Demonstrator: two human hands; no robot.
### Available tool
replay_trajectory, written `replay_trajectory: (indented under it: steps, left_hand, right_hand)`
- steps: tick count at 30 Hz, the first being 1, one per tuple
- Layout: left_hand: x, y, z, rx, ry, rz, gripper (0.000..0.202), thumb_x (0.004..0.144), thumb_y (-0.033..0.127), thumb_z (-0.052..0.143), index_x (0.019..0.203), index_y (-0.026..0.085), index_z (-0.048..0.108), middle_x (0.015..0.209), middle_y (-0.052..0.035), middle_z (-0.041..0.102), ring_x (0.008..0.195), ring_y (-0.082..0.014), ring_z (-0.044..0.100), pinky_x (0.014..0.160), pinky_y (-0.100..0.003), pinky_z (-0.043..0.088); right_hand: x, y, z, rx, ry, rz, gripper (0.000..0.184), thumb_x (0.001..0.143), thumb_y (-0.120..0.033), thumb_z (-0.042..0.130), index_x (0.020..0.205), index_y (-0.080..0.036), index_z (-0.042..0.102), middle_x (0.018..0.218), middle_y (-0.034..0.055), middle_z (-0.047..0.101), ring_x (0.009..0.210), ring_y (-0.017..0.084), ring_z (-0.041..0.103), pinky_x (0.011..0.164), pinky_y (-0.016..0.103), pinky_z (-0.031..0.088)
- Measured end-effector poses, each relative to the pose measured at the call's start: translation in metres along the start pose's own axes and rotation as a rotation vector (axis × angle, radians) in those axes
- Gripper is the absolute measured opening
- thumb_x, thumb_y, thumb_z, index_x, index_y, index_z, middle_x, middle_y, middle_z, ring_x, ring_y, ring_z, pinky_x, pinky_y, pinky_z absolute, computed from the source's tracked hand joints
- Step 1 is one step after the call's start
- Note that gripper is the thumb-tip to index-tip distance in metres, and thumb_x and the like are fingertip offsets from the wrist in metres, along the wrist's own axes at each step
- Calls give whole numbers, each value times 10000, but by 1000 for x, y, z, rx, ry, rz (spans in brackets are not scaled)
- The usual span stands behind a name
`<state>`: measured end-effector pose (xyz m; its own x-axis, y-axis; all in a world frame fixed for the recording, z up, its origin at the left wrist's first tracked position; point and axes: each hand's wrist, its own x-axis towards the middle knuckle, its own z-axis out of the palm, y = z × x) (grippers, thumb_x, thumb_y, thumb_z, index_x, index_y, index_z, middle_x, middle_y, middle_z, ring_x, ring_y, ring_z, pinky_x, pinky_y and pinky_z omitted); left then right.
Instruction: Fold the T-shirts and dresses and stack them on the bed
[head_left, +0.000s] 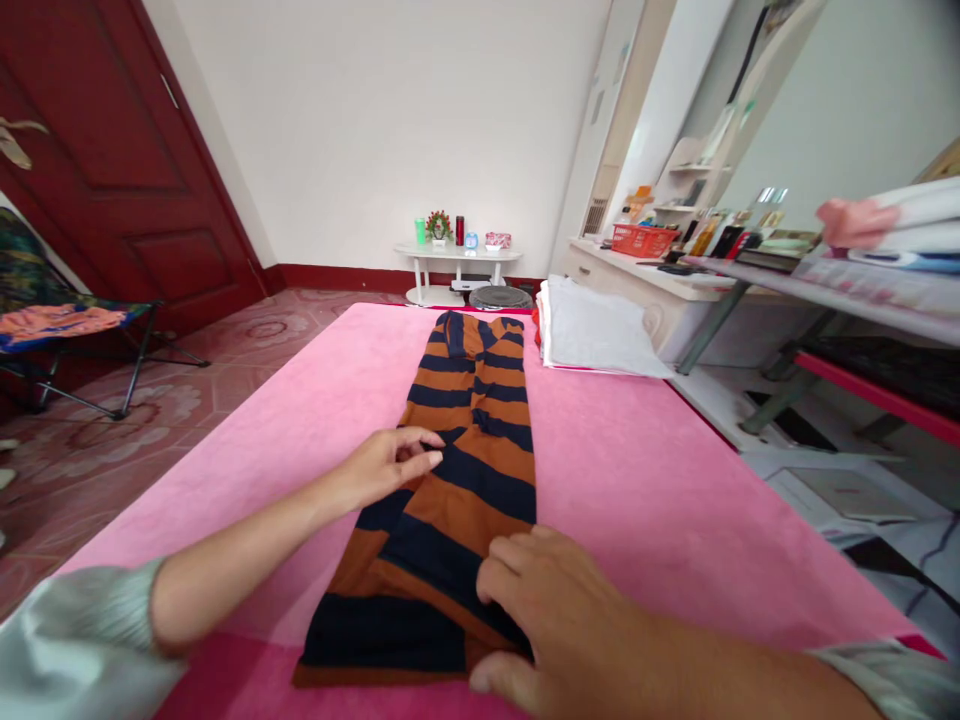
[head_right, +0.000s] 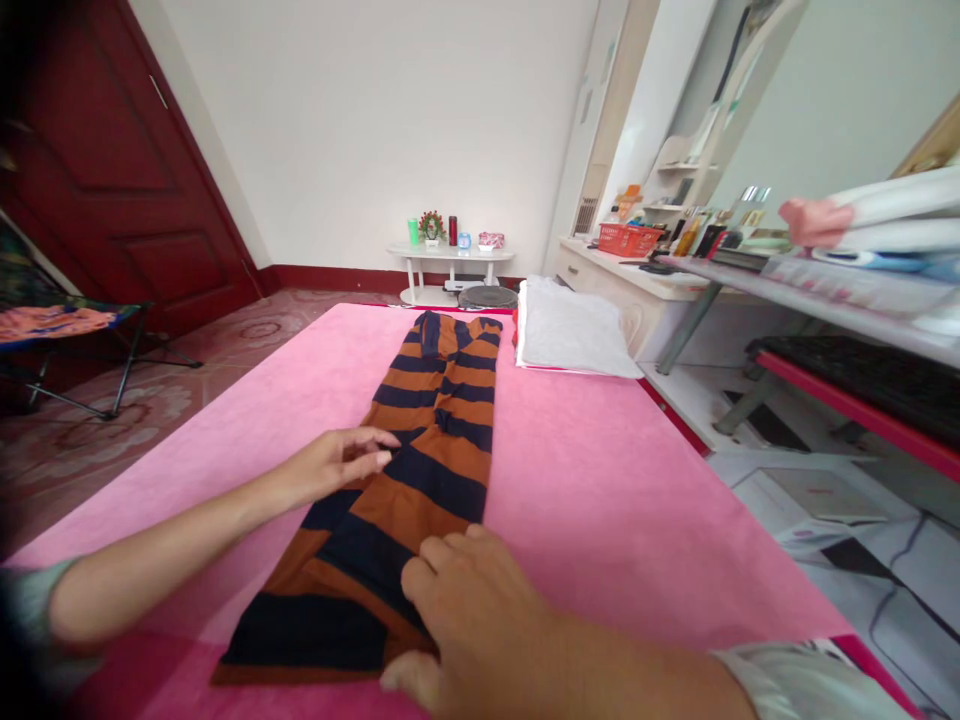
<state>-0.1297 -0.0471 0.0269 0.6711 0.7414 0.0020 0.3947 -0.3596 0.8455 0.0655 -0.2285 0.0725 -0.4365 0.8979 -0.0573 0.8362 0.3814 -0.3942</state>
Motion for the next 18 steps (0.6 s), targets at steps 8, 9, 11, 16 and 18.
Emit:
replay_trajectory:
  steps: [8, 9, 11, 16, 18]
  left_hand:
    - [-53, 39, 23, 269, -104, 199, 331, 832, 270, 551, 1151, 306, 631, 929, -6, 669, 831, -162, 605, 775, -259, 454]
    - [-55, 43, 24, 256, -114, 201, 305, 835, 246, 539, 1113, 300, 652, 941, -9, 676, 851, -166, 612, 791, -262, 456]
    - [-60, 48, 26, 227, -121, 175, 277, 833, 223, 531, 1061, 290, 674, 961, -8, 686, 863, -166, 622, 798, -259, 462]
    - [-75, 49, 28, 150, -72, 53, 244, 842, 247, 517, 1007, 288, 691, 919, 16, 699, 822, -154, 637, 765, -245, 484]
    - [-80, 43, 29, 129, -60, 6, 239, 842, 257, 512, 994, 282, 695, 892, 16, 702, 804, -157, 640, 760, -253, 492]
  right_hand:
    - [-1, 8, 4, 147, -37, 64, 74, 760, -177, 618, 781, -230, 571, 818, -19, 636, 744, 140, 550, 677, 258, 355]
    - [-3, 8, 0, 177, -44, 67, 87, 747, -163, 614, 776, -233, 573, 807, -23, 637, 736, 136, 551, 673, 253, 355]
    - [-7, 7, -7, 224, -66, 56, 113, 728, -142, 604, 778, -241, 580, 811, -30, 642, 738, 130, 558, 667, 242, 357]
    - [-11, 13, -10, 241, -135, 25, 179, 694, -137, 611, 834, -248, 614, 828, -30, 651, 745, 133, 570, 660, 228, 371]
    - [-10, 16, -3, 209, -178, -6, 202, 695, -150, 623, 873, -245, 634, 831, -24, 655, 750, 142, 578, 685, 236, 382]
